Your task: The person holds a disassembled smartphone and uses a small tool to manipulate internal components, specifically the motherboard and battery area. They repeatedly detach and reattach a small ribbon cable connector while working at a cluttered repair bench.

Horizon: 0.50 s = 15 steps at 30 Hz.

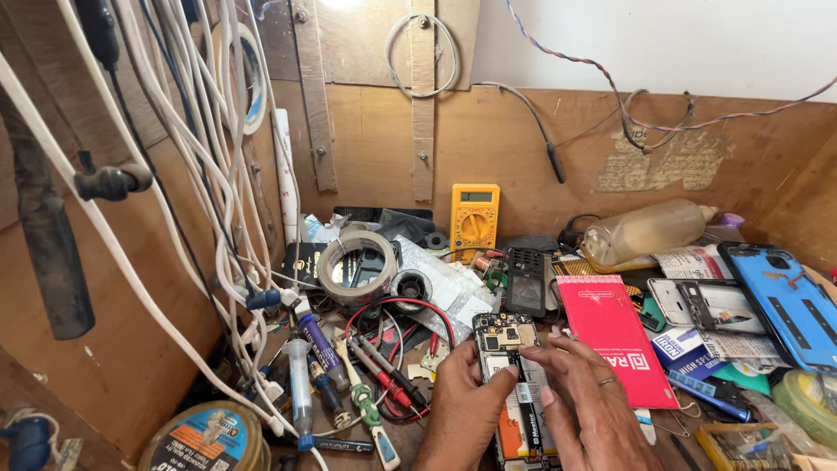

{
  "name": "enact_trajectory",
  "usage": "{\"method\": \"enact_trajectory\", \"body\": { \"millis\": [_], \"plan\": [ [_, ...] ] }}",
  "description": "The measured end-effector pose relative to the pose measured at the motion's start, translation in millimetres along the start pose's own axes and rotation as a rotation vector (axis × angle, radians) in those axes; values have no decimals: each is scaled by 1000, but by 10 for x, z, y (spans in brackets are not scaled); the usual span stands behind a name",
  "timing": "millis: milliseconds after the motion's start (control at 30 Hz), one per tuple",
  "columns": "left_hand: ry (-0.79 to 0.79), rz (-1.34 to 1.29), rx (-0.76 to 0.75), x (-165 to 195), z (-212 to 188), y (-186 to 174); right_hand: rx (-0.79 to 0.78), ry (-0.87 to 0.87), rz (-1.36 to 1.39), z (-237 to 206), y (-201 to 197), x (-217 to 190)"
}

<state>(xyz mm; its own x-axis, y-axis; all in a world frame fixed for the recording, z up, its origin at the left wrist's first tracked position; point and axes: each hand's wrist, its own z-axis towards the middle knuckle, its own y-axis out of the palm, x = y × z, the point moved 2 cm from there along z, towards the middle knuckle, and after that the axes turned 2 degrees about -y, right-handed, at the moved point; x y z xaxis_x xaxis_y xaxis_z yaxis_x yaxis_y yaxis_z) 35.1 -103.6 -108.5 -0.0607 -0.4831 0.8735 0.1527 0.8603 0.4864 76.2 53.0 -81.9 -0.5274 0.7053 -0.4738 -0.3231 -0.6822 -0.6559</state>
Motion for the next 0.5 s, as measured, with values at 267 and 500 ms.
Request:
{"method": "enact_trajectory", "body": {
  "millis": [267,500],
  "plan": [
    [32,-12,-13,27,-38,31,-56,-119,-170,22,21,-6],
    [0,1,33,32,-25,34,-72,-151,-182,38,47,-13]
  ]
}}
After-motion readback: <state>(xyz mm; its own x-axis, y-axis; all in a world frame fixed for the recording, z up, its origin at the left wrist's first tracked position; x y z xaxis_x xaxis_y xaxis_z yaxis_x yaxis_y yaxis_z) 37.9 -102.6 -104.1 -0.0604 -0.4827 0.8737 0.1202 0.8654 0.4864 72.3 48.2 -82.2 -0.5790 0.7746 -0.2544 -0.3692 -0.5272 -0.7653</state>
